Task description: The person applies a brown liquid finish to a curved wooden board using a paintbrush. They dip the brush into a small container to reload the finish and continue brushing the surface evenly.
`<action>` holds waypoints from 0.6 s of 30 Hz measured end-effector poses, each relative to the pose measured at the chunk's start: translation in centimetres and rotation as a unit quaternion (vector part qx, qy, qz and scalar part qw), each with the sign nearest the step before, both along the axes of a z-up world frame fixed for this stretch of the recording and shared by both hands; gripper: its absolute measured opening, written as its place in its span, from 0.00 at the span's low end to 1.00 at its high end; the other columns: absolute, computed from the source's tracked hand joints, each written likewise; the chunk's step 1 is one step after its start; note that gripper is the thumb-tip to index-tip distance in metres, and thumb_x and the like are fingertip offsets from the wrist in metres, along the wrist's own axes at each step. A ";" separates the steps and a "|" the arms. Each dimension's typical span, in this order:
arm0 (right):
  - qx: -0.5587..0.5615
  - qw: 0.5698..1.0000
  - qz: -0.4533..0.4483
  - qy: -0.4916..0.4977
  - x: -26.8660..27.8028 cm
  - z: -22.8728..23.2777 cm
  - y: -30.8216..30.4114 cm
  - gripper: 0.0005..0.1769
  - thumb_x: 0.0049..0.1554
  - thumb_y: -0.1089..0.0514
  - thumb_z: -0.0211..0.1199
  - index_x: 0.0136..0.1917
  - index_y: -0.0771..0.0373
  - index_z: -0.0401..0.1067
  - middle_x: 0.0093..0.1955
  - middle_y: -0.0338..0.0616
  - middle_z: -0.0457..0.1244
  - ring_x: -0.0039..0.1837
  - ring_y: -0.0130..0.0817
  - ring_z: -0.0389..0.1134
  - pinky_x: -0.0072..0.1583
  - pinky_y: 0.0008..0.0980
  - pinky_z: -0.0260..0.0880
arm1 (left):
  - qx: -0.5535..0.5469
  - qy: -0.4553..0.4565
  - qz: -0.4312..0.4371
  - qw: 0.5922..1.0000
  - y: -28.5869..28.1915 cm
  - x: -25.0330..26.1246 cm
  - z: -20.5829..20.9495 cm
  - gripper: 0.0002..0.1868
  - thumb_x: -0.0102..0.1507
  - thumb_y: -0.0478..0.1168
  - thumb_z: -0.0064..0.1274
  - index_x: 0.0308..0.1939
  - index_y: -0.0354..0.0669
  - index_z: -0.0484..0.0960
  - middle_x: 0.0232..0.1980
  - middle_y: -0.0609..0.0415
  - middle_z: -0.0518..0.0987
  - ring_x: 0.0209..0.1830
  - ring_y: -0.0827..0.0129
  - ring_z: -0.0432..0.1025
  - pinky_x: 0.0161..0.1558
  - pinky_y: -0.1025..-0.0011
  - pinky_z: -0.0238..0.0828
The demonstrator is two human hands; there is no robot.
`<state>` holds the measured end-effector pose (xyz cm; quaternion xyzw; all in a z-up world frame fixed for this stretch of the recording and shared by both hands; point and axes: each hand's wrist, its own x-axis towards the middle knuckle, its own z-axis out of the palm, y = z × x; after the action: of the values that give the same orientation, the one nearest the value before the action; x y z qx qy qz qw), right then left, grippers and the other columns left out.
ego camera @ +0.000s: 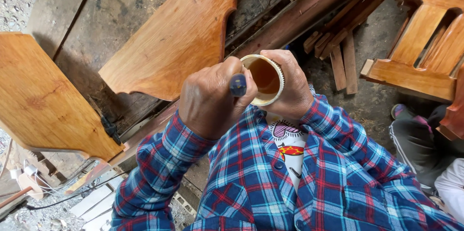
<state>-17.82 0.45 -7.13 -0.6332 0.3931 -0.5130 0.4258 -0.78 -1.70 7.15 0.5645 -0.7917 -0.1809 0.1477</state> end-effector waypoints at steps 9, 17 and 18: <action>-0.007 1.000 0.001 0.006 -0.2 -0.1 0.2 0.47 0.36 0.57 0.85 0.64 0.70 0.66 0.62 0.57 0.63 0.63 0.51 0.67 0.61 0.40 0.69 | -0.004 0.088 0.016 0.996 0.9 0.2 1.0 0.06 0.65 0.38 0.53 0.32 0.52 0.75 0.26 0.53 0.77 0.28 0.54 0.78 0.32 0.66 0.76; -0.006 0.999 -0.013 0.040 -0.4 0.1 0.2 0.45 0.38 0.57 0.84 0.64 0.70 0.66 0.62 0.56 0.63 0.62 0.52 0.67 0.60 0.41 0.69 | -0.042 0.065 -0.006 0.997 1.1 -0.3 -0.5 0.04 0.65 0.38 0.52 0.34 0.49 0.76 0.25 0.52 0.75 0.27 0.55 0.77 0.32 0.65 0.75; -0.005 0.999 -0.014 0.040 -0.5 -0.1 0.3 0.45 0.38 0.57 0.84 0.64 0.70 0.66 0.62 0.56 0.63 0.62 0.52 0.67 0.60 0.41 0.69 | -0.041 0.066 -0.007 0.997 1.1 -0.3 -0.6 0.04 0.65 0.38 0.52 0.34 0.49 0.76 0.25 0.52 0.75 0.27 0.55 0.77 0.32 0.65 0.75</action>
<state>-18.28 0.76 -7.19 -0.6496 0.4161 -0.4953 0.3994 -1.05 -0.55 6.54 0.5396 -0.7908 -0.1856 0.2215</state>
